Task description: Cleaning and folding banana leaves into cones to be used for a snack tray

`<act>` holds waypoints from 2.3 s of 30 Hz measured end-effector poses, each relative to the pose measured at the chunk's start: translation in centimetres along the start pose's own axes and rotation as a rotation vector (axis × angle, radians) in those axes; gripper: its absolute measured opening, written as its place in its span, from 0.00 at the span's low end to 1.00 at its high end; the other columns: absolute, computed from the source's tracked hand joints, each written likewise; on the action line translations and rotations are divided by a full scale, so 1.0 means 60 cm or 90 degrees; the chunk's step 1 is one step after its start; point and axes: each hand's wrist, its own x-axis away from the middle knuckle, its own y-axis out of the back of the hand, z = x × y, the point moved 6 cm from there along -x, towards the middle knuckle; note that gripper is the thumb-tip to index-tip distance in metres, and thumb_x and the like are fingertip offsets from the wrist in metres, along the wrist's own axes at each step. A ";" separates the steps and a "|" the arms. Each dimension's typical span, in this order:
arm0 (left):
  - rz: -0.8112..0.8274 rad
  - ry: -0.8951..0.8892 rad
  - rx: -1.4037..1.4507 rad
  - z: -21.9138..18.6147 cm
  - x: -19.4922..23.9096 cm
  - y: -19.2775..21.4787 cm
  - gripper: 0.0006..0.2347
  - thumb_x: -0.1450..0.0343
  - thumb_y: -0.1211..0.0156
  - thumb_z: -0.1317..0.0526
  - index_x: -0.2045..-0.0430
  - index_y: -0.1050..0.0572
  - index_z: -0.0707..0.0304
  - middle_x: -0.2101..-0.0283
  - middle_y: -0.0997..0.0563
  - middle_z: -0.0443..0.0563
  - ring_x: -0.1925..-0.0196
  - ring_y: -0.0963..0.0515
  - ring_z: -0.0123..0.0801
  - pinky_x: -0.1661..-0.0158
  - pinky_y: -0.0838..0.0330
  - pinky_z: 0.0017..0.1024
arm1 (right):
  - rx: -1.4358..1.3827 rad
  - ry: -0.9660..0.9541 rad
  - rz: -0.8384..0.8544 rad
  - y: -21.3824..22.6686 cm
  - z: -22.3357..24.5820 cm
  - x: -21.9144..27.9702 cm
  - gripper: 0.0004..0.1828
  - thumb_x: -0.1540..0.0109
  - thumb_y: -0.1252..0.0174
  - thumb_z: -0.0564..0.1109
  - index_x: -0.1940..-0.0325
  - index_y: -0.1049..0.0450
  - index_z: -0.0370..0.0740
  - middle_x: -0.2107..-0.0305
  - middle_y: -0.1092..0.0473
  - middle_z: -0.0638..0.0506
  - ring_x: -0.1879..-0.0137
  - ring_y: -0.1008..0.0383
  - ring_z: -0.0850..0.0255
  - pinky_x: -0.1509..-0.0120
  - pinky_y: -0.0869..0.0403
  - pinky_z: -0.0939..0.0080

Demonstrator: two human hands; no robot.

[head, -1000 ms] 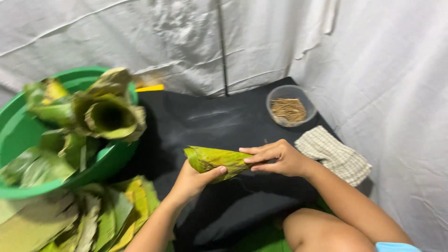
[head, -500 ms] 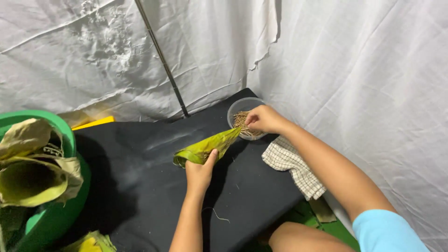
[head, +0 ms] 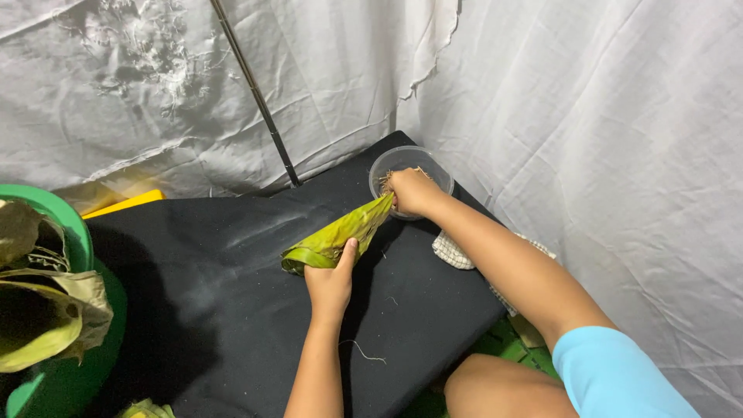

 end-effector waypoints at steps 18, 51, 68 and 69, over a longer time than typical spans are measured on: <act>0.044 0.034 0.020 -0.003 0.001 0.000 0.26 0.32 0.30 0.58 0.43 0.30 0.80 0.44 0.22 0.73 0.38 0.25 0.55 0.41 0.27 0.49 | -0.677 -0.085 0.007 0.038 -0.076 0.053 0.16 0.41 0.38 0.33 0.50 0.24 0.26 0.64 0.21 0.36 0.61 0.18 0.57 0.56 0.17 0.64; 0.118 -0.075 0.157 -0.001 0.012 -0.014 0.20 0.34 0.29 0.66 0.50 0.25 0.81 0.52 0.17 0.70 0.48 0.19 0.46 0.51 0.21 0.45 | -0.355 0.434 -0.355 0.102 0.152 0.211 0.03 0.40 0.35 0.36 0.64 0.22 0.40 0.61 0.23 0.48 0.50 0.22 0.48 0.44 0.27 0.48; 0.238 -0.092 0.121 -0.001 0.014 -0.008 0.16 0.31 0.32 0.65 0.53 0.23 0.80 0.53 0.17 0.69 0.47 0.19 0.45 0.49 0.22 0.45 | -0.484 0.317 -0.146 0.086 0.106 0.176 0.03 0.37 0.36 0.41 0.64 0.19 0.40 0.57 0.27 0.47 0.46 0.26 0.52 0.37 0.32 0.48; 0.247 -0.097 0.115 0.002 0.013 -0.007 0.16 0.31 0.33 0.65 0.53 0.22 0.81 0.54 0.17 0.69 0.47 0.19 0.47 0.48 0.23 0.46 | -0.487 0.319 -0.138 0.082 0.105 0.173 0.03 0.37 0.35 0.42 0.64 0.19 0.41 0.57 0.27 0.49 0.47 0.26 0.54 0.37 0.33 0.49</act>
